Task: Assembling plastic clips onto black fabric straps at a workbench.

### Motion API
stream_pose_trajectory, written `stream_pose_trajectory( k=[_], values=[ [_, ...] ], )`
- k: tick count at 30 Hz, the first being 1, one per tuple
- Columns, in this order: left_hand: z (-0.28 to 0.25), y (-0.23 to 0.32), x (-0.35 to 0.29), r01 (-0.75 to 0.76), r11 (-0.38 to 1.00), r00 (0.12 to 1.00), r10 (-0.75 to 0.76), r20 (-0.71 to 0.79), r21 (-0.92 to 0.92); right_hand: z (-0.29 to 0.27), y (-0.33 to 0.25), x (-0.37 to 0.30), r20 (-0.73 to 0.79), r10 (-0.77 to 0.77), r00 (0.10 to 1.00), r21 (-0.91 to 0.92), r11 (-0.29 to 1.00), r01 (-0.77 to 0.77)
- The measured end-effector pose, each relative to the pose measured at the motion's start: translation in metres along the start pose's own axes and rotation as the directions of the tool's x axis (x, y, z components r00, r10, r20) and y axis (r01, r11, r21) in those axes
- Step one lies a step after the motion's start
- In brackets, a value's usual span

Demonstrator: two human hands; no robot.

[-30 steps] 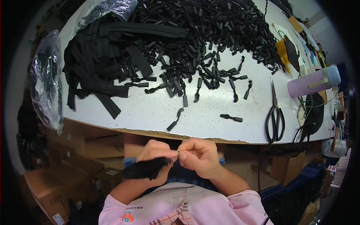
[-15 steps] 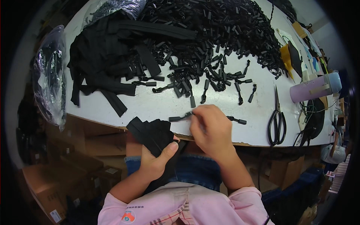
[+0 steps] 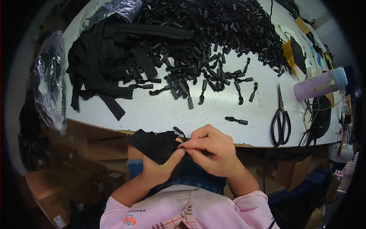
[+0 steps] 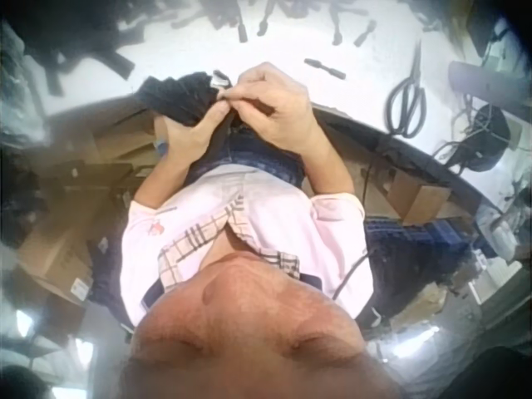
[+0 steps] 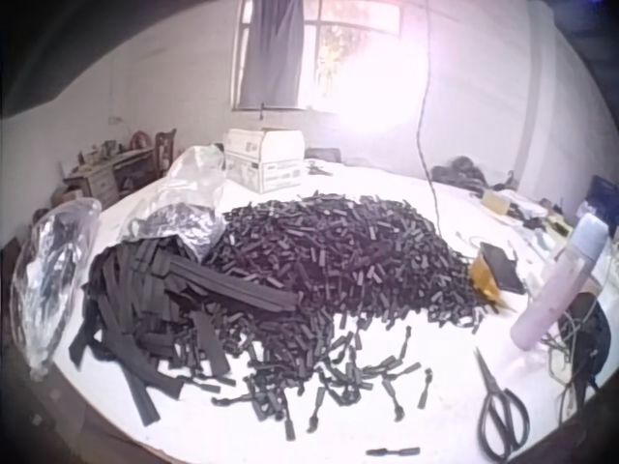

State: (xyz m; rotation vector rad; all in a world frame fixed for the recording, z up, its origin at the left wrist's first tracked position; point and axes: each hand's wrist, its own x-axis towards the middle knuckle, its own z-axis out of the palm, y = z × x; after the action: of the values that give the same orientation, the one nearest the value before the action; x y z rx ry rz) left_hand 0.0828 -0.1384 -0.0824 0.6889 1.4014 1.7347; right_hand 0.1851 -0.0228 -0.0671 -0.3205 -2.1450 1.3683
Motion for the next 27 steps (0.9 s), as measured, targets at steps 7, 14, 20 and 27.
stream_pose_trajectory(
  k=[7,14,20,27],
  values=[
    [0.001,0.000,0.000,-0.033,0.999,0.999,0.033,-0.018,-0.007,0.015,-0.003,-0.007,-0.086,-0.124,0.989,-0.120,0.986,0.113],
    [-0.007,-0.005,-0.001,-0.212,0.971,0.976,0.217,-0.034,0.110,0.031,0.006,-0.021,-0.157,0.192,0.969,0.282,0.949,-0.142],
    [-0.013,0.005,0.000,0.013,0.996,0.994,-0.004,0.106,-0.085,0.023,0.006,-0.015,0.103,0.364,0.926,0.759,0.572,-0.310],
    [-0.007,0.011,0.000,0.112,0.987,0.992,-0.104,0.069,-0.119,0.015,0.005,-0.017,0.297,0.416,0.859,0.791,0.397,-0.466]
  ],
)
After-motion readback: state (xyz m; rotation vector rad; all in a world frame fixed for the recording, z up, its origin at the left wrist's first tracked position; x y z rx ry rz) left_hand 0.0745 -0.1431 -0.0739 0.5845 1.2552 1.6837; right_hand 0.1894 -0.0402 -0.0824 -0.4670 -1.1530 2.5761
